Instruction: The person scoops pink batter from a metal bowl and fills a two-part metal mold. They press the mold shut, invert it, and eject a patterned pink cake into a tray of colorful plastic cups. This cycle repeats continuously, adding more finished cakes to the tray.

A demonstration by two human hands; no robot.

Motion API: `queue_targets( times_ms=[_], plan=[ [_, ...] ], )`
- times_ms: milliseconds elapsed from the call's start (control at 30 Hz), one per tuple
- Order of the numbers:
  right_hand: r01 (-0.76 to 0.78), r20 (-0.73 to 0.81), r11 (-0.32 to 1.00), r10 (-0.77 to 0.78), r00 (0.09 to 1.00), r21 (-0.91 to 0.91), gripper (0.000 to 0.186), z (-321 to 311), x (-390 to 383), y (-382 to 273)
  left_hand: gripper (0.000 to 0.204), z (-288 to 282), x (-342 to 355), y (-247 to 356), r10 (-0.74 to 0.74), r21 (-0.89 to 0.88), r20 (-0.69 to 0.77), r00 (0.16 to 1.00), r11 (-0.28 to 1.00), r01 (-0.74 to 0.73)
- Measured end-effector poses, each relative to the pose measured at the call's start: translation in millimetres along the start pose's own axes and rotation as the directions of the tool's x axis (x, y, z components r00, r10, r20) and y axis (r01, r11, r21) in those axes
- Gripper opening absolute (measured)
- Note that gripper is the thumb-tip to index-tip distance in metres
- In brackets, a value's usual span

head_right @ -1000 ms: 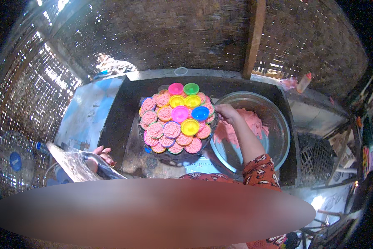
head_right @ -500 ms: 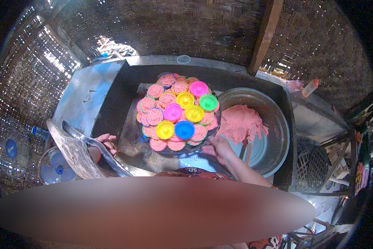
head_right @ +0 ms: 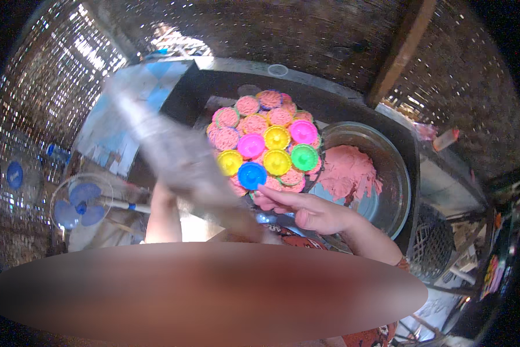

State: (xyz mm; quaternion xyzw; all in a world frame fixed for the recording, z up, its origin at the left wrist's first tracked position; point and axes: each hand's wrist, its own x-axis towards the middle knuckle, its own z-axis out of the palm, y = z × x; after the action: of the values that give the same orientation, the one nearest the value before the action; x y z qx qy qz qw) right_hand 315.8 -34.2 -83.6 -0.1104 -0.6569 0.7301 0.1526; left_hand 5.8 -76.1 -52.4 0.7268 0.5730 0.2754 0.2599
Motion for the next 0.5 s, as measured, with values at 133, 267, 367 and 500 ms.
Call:
queue_targets(
  times_ms=[133, 267, 367, 500],
  plan=[
    [-0.071, 0.042, 0.993, 0.075, 0.996, -0.09, 0.088, 0.8, 12.9, -8.1, 0.053, 14.4, 36.7, 42.2, 0.041, 0.017, -0.016, 0.999, 0.999, -0.041],
    [-0.093, -0.033, 0.992, 0.096, 0.995, 0.087, 0.09, 3.7, 1.9, -15.2, 0.084, 15.0, 60.9, 16.8, 0.381, -0.234, 0.143, 0.913, 0.91, -0.343],
    [-0.229, -0.095, 0.953, 0.252, 0.963, 0.198, 0.12, 12.3, -3.0, -26.0, 0.088, -11.4, 88.8, 25.2, 0.587, -0.948, -0.165, 0.793, 0.127, -0.291],
    [-0.383, 0.101, 0.886, 0.37, 0.924, 0.262, 0.124, 18.7, -10.5, -48.7, 0.097, -32.0, 104.3, 66.6, 0.796, -0.909, -0.408, 0.447, -0.399, -0.119]
  ],
)
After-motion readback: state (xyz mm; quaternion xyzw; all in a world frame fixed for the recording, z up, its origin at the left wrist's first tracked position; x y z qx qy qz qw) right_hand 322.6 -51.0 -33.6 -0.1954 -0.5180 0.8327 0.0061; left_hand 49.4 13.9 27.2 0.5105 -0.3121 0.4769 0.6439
